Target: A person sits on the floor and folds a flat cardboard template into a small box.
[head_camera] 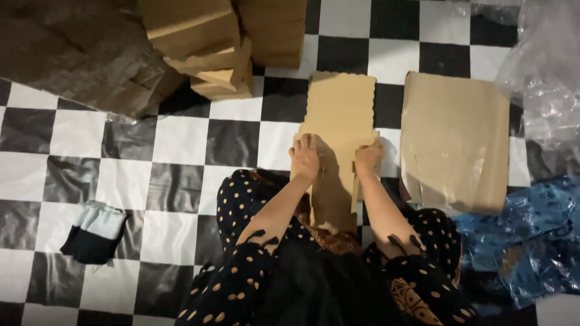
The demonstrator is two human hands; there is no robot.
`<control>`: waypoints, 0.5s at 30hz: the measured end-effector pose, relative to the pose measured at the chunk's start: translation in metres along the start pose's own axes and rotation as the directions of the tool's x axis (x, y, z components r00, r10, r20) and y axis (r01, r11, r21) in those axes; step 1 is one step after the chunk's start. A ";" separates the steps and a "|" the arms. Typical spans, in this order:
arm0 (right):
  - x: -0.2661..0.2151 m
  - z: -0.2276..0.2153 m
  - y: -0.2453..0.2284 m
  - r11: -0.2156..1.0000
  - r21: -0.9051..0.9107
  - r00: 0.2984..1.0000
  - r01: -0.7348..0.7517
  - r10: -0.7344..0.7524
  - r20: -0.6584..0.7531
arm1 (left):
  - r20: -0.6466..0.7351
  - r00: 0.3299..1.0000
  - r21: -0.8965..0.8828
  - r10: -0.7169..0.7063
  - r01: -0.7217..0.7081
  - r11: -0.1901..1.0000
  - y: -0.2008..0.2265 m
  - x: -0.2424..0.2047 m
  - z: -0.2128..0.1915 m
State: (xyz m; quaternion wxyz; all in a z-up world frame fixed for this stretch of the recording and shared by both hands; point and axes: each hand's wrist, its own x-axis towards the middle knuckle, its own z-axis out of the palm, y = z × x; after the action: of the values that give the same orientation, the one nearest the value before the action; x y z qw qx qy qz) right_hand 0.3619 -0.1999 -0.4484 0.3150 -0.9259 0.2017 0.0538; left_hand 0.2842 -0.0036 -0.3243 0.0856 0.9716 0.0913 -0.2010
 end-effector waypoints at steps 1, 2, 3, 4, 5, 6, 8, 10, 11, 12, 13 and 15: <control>0.020 0.015 0.010 0.999 0.028 0.999 -0.039 0.040 -0.031 | -0.102 0.991 -0.131 -0.081 0.067 0.989 0.000 0.021 0.017; 0.035 0.030 0.025 0.995 0.055 0.995 -0.084 0.087 -0.057 | -0.185 0.968 -0.265 -0.171 0.119 0.957 -0.001 0.038 0.038; 0.042 0.039 0.038 0.995 0.053 0.994 -0.088 0.091 -0.056 | -0.181 0.969 -0.264 -0.170 0.119 0.957 -0.004 0.053 0.049; 0.052 0.047 0.049 0.990 0.085 0.992 -0.115 0.118 -0.038 | -0.186 0.941 -0.327 -0.282 0.211 0.921 -0.007 0.070 0.058; 0.062 0.055 0.060 0.983 0.116 0.989 -0.142 0.145 -0.019 | -0.183 0.902 -0.390 -0.390 0.297 0.871 -0.009 0.086 0.067; 0.052 0.038 0.045 0.983 0.116 0.989 -0.144 0.147 -0.018 | -0.183 0.903 -0.389 -0.389 0.297 0.872 -0.012 0.089 0.072; 0.031 0.005 0.015 0.990 0.103 0.990 -0.095 0.104 -0.094 | -0.327 0.902 -0.373 -0.281 0.150 0.916 -0.019 0.095 0.082; 0.012 -0.006 -0.004 0.988 0.151 0.994 -0.040 0.055 -0.099 | -0.322 0.914 -0.369 -0.245 0.117 0.922 -0.016 0.087 0.071; 0.002 -0.011 -0.013 0.980 0.198 0.994 0.017 0.004 -0.107 | -0.317 0.925 -0.367 -0.210 0.084 0.926 -0.015 0.083 0.066; -0.012 -0.021 -0.028 0.980 0.199 0.994 0.015 0.006 -0.105 | -0.317 0.925 -0.365 -0.210 0.085 0.927 -0.003 0.066 0.042; -0.026 -0.032 -0.043 0.972 0.218 0.987 0.093 -0.060 -0.151 | -0.279 0.948 -0.157 -0.154 0.113 0.981 0.009 0.049 0.017; -0.039 -0.043 -0.064 0.955 0.238 0.971 0.178 -0.131 -0.201 | -0.237 0.965 0.059 -0.110 0.127 0.990 0.019 0.042 0.009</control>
State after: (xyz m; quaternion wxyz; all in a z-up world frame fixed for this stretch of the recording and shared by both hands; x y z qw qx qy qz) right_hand 0.3516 -0.1662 -0.3693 0.4143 -0.8918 0.1618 -0.0826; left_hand 0.3226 -0.0177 -0.3472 0.0263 0.9837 0.1514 -0.0936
